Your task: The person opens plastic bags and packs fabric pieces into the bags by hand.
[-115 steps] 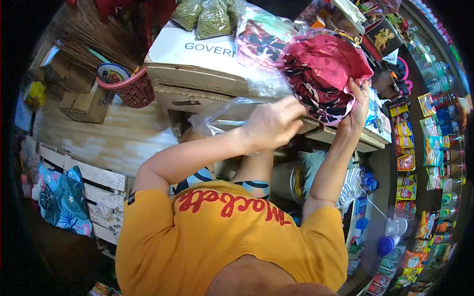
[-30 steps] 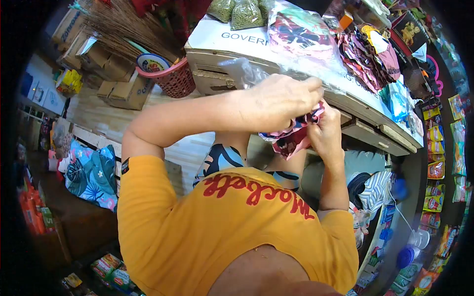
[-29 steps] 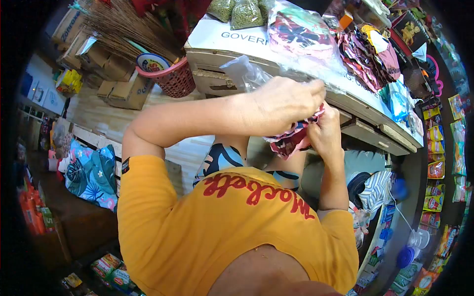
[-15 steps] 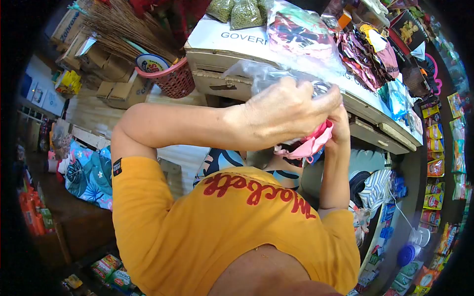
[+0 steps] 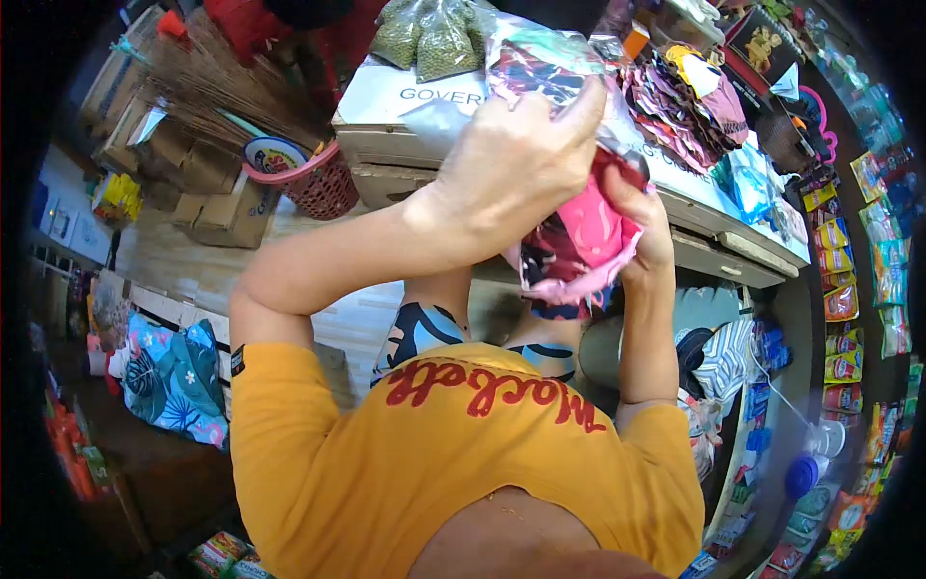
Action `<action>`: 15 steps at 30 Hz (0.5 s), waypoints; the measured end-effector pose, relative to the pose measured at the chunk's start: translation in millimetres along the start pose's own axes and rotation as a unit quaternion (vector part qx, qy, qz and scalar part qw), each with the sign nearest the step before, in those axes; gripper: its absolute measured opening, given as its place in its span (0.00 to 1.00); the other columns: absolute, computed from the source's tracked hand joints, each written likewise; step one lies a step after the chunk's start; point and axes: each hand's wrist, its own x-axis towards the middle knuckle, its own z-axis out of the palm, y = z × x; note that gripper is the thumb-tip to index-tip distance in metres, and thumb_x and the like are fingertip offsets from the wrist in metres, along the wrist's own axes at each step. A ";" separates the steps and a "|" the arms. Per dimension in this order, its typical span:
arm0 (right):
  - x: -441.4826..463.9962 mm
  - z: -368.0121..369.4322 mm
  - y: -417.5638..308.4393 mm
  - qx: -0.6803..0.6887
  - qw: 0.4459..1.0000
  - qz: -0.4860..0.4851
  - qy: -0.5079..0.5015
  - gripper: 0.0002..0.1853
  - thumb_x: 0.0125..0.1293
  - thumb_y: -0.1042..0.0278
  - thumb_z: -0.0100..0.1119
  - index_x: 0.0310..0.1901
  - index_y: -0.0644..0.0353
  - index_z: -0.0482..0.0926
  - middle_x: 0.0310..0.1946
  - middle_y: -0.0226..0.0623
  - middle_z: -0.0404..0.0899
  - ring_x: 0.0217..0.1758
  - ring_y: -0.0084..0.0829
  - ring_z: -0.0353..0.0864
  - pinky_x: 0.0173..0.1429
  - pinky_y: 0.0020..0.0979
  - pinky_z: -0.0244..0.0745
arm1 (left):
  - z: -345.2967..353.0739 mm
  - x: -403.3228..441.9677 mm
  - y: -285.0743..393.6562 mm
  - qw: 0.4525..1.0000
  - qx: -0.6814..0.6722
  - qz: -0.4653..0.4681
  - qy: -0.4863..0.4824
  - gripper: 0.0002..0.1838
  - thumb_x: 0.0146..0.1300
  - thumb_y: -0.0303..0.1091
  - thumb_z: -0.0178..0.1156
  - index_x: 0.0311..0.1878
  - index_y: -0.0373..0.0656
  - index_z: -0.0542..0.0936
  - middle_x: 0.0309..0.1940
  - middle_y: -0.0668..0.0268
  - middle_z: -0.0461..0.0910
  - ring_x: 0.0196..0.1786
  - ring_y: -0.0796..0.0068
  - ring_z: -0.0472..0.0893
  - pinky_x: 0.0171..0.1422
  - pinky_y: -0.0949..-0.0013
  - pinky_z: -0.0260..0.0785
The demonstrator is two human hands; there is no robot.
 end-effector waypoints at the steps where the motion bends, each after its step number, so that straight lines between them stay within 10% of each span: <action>1: 3.3 -3.3 0.7 0.045 0.999 0.012 0.011 0.17 0.63 0.71 0.56 0.54 0.61 0.71 0.47 0.36 0.77 0.47 0.30 0.78 0.53 0.32 0.73 | 5.1 1.3 4.1 1.000 -0.009 0.001 0.002 0.19 0.49 0.33 0.55 0.47 0.41 0.76 0.52 0.60 0.72 0.28 0.74 0.74 0.29 0.72 0.69; 8: 6.1 -14.0 -1.6 -0.038 0.953 -0.280 0.107 0.19 0.59 0.84 0.50 0.54 0.65 0.70 0.47 0.41 0.77 0.48 0.31 0.77 0.56 0.32 0.72 | 9.2 -6.8 8.7 0.998 -0.062 -0.014 0.021 0.13 0.48 0.31 0.56 0.39 0.42 0.73 0.54 0.54 0.69 0.25 0.73 0.75 0.26 0.73 0.70; 15: 0.3 13.6 18.6 -0.331 0.928 -0.165 0.053 0.21 0.52 0.83 0.59 0.51 0.66 0.71 0.40 0.32 0.77 0.42 0.21 0.75 0.45 0.24 0.72 | 25.1 17.3 1.7 0.997 -0.068 0.019 -0.012 0.20 0.46 0.29 0.56 0.45 0.35 0.75 0.59 0.55 0.65 0.28 0.72 0.76 0.28 0.69 0.72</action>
